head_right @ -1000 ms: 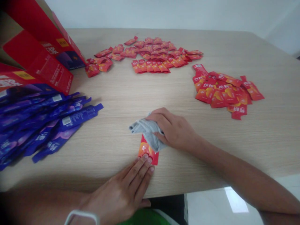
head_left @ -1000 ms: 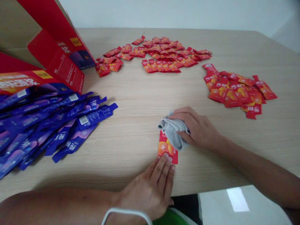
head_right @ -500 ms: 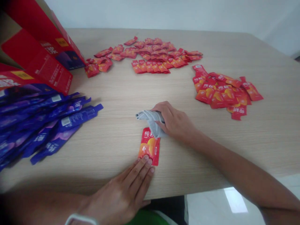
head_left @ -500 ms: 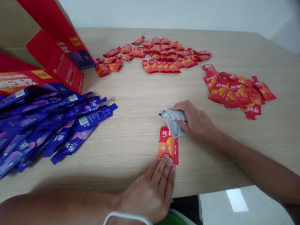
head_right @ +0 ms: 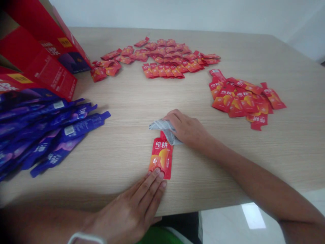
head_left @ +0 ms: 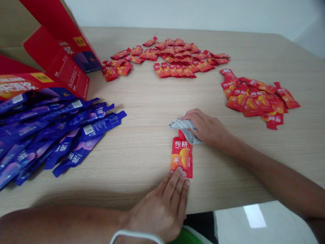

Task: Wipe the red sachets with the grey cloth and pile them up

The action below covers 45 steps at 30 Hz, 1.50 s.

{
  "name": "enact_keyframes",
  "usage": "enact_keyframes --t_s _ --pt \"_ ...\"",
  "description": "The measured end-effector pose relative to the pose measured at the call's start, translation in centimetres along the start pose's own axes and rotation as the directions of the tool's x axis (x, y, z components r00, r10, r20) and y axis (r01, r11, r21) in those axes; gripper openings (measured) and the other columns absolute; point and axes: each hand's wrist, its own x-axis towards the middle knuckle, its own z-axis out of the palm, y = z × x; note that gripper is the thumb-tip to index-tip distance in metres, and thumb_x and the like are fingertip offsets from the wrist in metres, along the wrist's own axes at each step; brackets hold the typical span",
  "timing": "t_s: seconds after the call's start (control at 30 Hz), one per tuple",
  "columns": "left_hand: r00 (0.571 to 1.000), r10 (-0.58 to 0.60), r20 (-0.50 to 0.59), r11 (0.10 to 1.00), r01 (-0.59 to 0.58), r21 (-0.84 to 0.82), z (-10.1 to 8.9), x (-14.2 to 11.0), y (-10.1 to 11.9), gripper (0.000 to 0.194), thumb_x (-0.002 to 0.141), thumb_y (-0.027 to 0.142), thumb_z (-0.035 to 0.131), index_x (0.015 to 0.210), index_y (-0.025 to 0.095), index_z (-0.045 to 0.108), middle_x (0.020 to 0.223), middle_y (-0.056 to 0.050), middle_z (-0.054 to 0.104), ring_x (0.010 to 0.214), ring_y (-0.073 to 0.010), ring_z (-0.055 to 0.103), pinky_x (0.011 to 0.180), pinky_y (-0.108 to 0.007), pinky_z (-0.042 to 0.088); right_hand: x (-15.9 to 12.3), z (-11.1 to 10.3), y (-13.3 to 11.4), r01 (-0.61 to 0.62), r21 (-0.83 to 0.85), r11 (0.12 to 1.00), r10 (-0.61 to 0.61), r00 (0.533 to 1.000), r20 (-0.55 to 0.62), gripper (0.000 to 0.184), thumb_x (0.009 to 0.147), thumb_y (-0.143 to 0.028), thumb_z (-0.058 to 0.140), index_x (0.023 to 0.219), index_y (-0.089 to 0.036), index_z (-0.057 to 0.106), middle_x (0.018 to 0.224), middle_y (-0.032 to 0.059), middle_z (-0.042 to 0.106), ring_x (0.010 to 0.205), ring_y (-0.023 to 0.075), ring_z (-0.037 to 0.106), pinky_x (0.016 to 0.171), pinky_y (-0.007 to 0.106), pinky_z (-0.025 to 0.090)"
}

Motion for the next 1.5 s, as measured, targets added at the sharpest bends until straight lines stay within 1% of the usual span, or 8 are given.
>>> enact_keyframes --t_s 0.13,0.3,0.63,0.77,0.9,1.27,1.4,1.5 --pt "1.000 -0.001 -0.007 1.000 0.001 0.000 0.2 0.0 0.2 0.053 0.101 0.039 0.054 0.134 -0.002 0.059 0.132 -0.023 0.065 0.128 -0.0360 0.060 0.112 -0.048 0.040 -1.8 -1.0 -1.9 0.116 0.117 0.986 -0.097 0.983 -0.154 0.034 0.100 -0.034 0.050 0.130 -0.020 0.053 0.127 0.0145 0.061 0.119 0.0285 0.060 0.090 0.040 0.057" --pt "0.999 -0.032 0.017 0.998 0.033 -0.047 0.2 -0.3 0.7 0.038 0.101 0.030 0.055 0.125 0.003 0.065 0.115 -0.017 0.074 0.105 -0.0274 0.071 0.093 -0.041 0.050 -3.4 0.3 -6.0 0.367 0.183 0.912 -0.389 0.915 0.107 0.022 0.100 -0.027 0.052 0.119 -0.020 0.061 0.116 0.0102 0.068 0.096 0.0211 0.069 0.076 0.031 0.059" --pt "1.000 -0.003 0.006 1.000 0.003 0.010 -0.2 0.0 0.0 0.053 0.101 0.039 0.055 0.135 -0.001 0.059 0.133 -0.022 0.065 0.130 -0.0355 0.059 0.111 -0.045 0.044 -0.2 -0.3 -0.5 0.006 -0.010 1.000 -0.007 0.998 -0.063 0.029 0.097 -0.023 0.056 0.126 -0.019 0.055 0.125 0.0131 0.061 0.112 0.0268 0.064 0.076 0.035 0.060" --pt "1.000 0.001 0.007 1.000 -0.001 0.011 0.0 -0.2 0.3 0.049 0.100 0.035 0.056 0.134 0.000 0.060 0.132 -0.020 0.066 0.129 -0.0350 0.060 0.109 -0.045 0.047 -2.1 -0.8 -2.9 0.199 0.121 0.973 -0.175 0.968 -0.181 0.034 0.099 -0.032 0.053 0.130 -0.018 0.053 0.125 0.0138 0.062 0.115 0.0270 0.062 0.085 0.037 0.059" --pt "1.000 -0.022 0.016 0.999 0.022 -0.032 0.2 -0.3 0.6 0.039 0.099 0.031 0.056 0.126 0.004 0.066 0.117 -0.016 0.074 0.110 -0.0296 0.070 0.095 -0.040 0.055 -3.4 0.7 -6.0 0.387 0.124 0.914 -0.394 0.919 0.034 0.024 0.099 -0.019 0.050 0.121 -0.019 0.061 0.115 0.0095 0.067 0.097 0.0224 0.068 0.075 0.033 0.059" --pt "1.000 0.007 0.022 1.000 -0.007 -0.008 -0.2 -0.2 0.1 0.051 0.099 0.033 0.058 0.136 -0.002 0.057 0.133 -0.023 0.064 0.132 -0.0373 0.056 0.115 -0.048 0.041 0.1 0.4 -0.5 0.032 -0.043 0.999 -0.032 0.999 0.002 0.030 0.095 -0.016 0.058 0.124 -0.018 0.057 0.124 0.0127 0.061 0.110 0.0266 0.064 0.076 0.035 0.061" --pt "1.000 0.009 0.005 1.000 -0.008 -0.014 0.1 -0.3 0.3 0.050 0.098 0.032 0.059 0.135 -0.002 0.059 0.132 -0.022 0.065 0.130 -0.0371 0.058 0.110 -0.046 0.046 -1.6 -0.8 -2.8 0.157 0.048 0.986 -0.148 0.977 -0.151 0.032 0.097 -0.020 0.054 0.129 -0.017 0.054 0.125 0.0139 0.061 0.114 0.0258 0.062 0.082 0.034 0.059" --pt "1.000 0.010 0.007 0.999 -0.009 -0.042 0.3 -0.4 0.5 0.042 0.097 0.029 0.059 0.129 0.001 0.064 0.119 -0.018 0.073 0.109 -0.0310 0.070 0.093 -0.041 0.056 -3.2 -0.2 -5.6 0.372 0.111 0.921 -0.371 0.928 -0.032 0.025 0.101 -0.018 0.049 0.124 -0.018 0.057 0.118 0.0103 0.066 0.102 0.0218 0.065 0.079 0.032 0.059"
